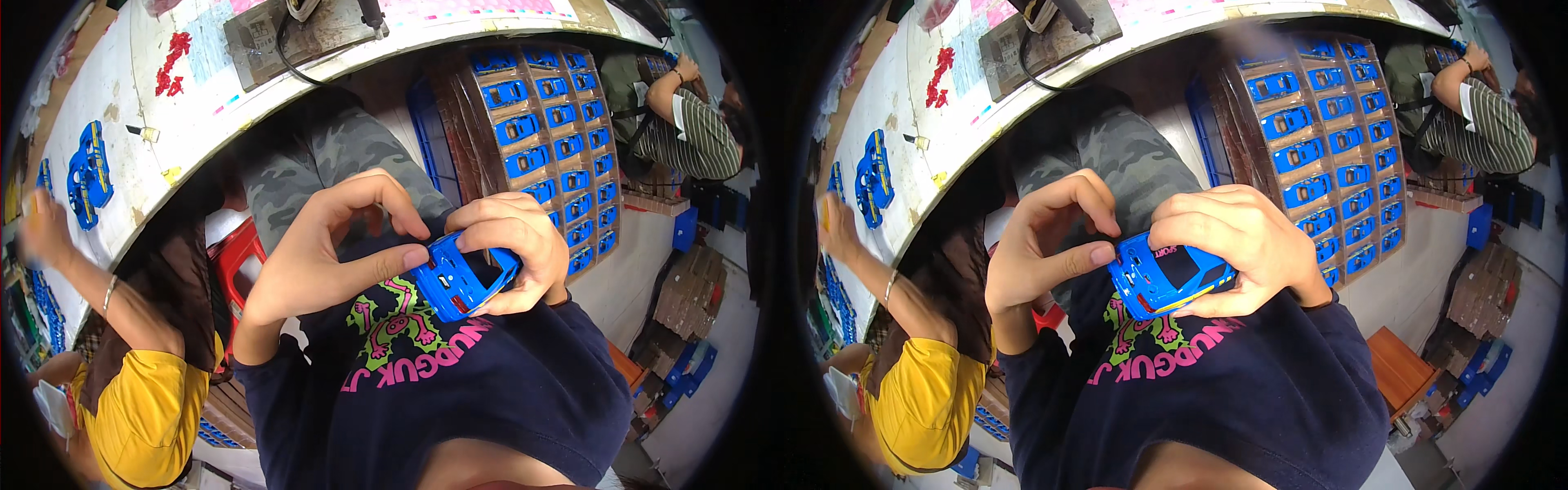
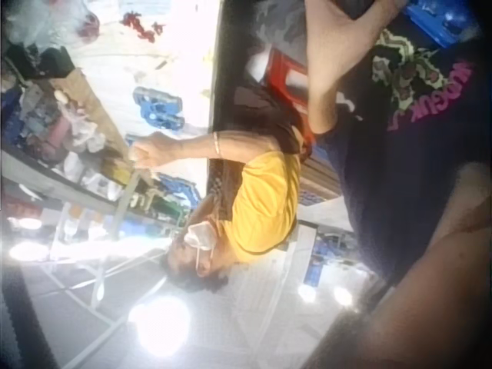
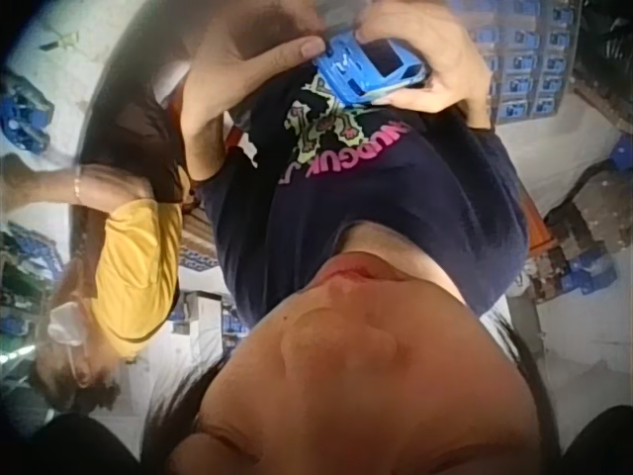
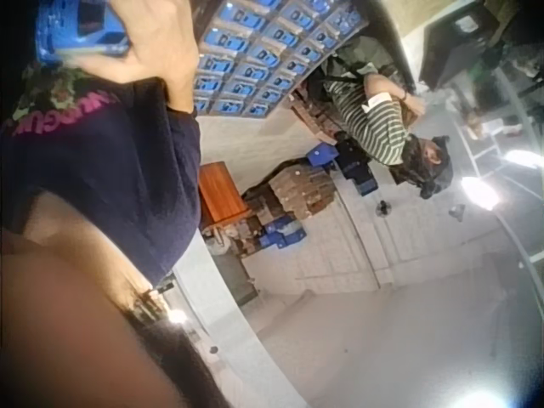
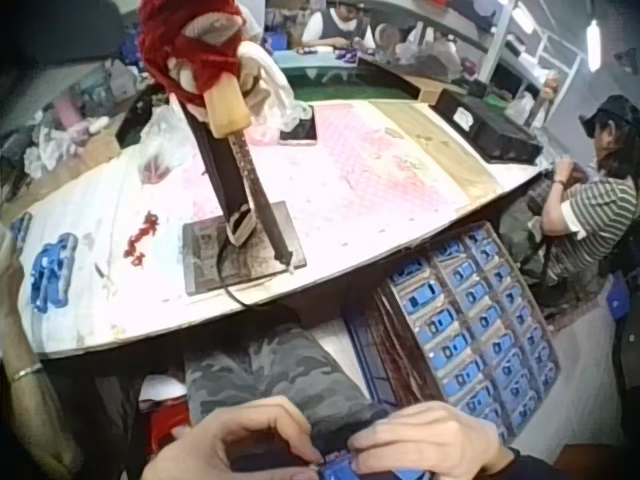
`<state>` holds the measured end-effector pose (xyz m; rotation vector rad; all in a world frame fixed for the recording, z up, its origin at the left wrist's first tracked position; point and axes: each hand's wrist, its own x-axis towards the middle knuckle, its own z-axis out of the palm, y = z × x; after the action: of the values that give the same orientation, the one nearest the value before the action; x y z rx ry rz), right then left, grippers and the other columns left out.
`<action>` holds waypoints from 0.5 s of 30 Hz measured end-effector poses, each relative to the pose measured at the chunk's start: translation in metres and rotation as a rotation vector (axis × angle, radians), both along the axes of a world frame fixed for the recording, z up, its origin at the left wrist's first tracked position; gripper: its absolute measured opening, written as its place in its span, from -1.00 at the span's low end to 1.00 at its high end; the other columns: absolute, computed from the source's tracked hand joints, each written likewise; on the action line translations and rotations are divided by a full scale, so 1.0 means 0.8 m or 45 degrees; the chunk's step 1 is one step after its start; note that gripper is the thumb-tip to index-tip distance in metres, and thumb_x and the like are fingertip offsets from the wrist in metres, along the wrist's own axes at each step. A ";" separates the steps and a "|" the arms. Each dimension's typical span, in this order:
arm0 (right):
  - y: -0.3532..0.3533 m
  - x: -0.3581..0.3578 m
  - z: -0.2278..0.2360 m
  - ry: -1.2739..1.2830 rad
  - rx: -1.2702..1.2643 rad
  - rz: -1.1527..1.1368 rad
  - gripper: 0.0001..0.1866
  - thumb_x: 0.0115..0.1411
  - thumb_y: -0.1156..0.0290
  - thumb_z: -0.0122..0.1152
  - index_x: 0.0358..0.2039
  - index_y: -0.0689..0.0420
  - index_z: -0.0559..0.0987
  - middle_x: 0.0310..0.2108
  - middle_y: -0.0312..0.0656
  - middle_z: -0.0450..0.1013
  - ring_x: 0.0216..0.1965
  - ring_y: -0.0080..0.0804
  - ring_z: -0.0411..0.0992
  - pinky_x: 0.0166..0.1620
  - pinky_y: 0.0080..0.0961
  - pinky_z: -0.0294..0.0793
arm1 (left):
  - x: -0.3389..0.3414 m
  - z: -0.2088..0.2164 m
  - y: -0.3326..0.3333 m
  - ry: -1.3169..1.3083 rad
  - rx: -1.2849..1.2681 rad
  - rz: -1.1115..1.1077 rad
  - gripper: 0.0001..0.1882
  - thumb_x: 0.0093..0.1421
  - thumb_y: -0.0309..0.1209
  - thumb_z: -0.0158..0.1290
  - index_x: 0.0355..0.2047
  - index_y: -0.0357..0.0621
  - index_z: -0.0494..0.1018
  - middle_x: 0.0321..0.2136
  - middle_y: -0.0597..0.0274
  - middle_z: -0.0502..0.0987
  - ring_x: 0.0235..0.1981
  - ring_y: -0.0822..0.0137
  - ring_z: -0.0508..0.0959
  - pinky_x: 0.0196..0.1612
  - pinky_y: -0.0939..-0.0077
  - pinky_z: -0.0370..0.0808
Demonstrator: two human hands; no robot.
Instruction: The person assembles blue plastic toy car bodies by hand. They pick up a car shell, insert small red plastic pieces into the interior, and use a heated tool to smooth or melt the plastic edges. The person repeats this process for multiple units, placing finished cars into a tray.
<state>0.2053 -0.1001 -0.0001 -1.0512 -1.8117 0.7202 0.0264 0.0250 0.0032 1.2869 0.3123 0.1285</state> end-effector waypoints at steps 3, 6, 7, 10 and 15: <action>0.002 -0.001 -0.002 -0.014 0.003 -0.002 -0.44 -0.26 0.11 0.30 -0.35 0.26 0.37 -0.47 0.04 0.39 -0.54 -0.20 0.42 -0.50 -0.49 0.38 | 0.002 0.001 -0.003 -0.008 -0.174 0.005 -0.81 -0.10 -0.51 0.11 -0.46 -0.22 0.35 -0.47 0.29 0.31 -0.41 0.50 0.30 -0.30 0.65 0.22; 0.004 -0.001 0.002 0.032 -0.092 -0.003 -0.51 -0.25 0.23 0.30 -0.33 0.23 0.38 -0.45 -0.07 0.37 -0.48 -0.17 0.40 -0.44 -0.47 0.38 | 0.005 -0.003 -0.006 -0.045 -0.264 0.016 -0.81 -0.10 -0.52 0.09 -0.45 -0.21 0.32 -0.47 0.29 0.31 -0.40 0.49 0.30 -0.28 0.64 0.21; 0.005 -0.001 0.000 0.076 -0.090 0.013 -0.50 -0.26 0.22 0.30 -0.33 0.23 0.38 -0.45 -0.06 0.37 -0.47 -0.17 0.40 -0.44 -0.47 0.38 | 0.006 -0.003 -0.006 -0.054 -0.302 0.014 -0.81 -0.10 -0.51 0.08 -0.44 -0.22 0.32 -0.47 0.28 0.31 -0.39 0.48 0.30 -0.27 0.64 0.21; 0.000 -0.002 -0.007 0.202 -0.060 0.072 -0.49 -0.26 0.21 0.31 -0.33 0.23 0.37 -0.44 -0.05 0.37 -0.45 -0.17 0.41 -0.42 -0.47 0.39 | 0.004 0.000 -0.018 -0.090 -0.379 0.019 -0.79 -0.09 -0.46 0.07 -0.43 -0.22 0.31 -0.46 0.26 0.31 -0.37 0.46 0.31 -0.25 0.61 0.21; 0.002 -0.003 -0.027 0.478 -0.001 0.126 -0.45 -0.24 0.18 0.32 -0.30 0.28 0.36 -0.42 -0.02 0.38 -0.43 -0.15 0.42 -0.38 -0.45 0.40 | 0.003 -0.001 -0.025 -0.206 -0.343 0.032 -0.78 -0.03 -0.52 0.03 -0.34 -0.24 0.32 -0.42 0.30 0.33 -0.35 0.51 0.31 -0.26 0.62 0.24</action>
<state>0.2029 -0.0989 -0.0221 -0.7691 -1.5443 0.9117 0.0292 0.0051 0.0025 0.9996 0.1988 0.2038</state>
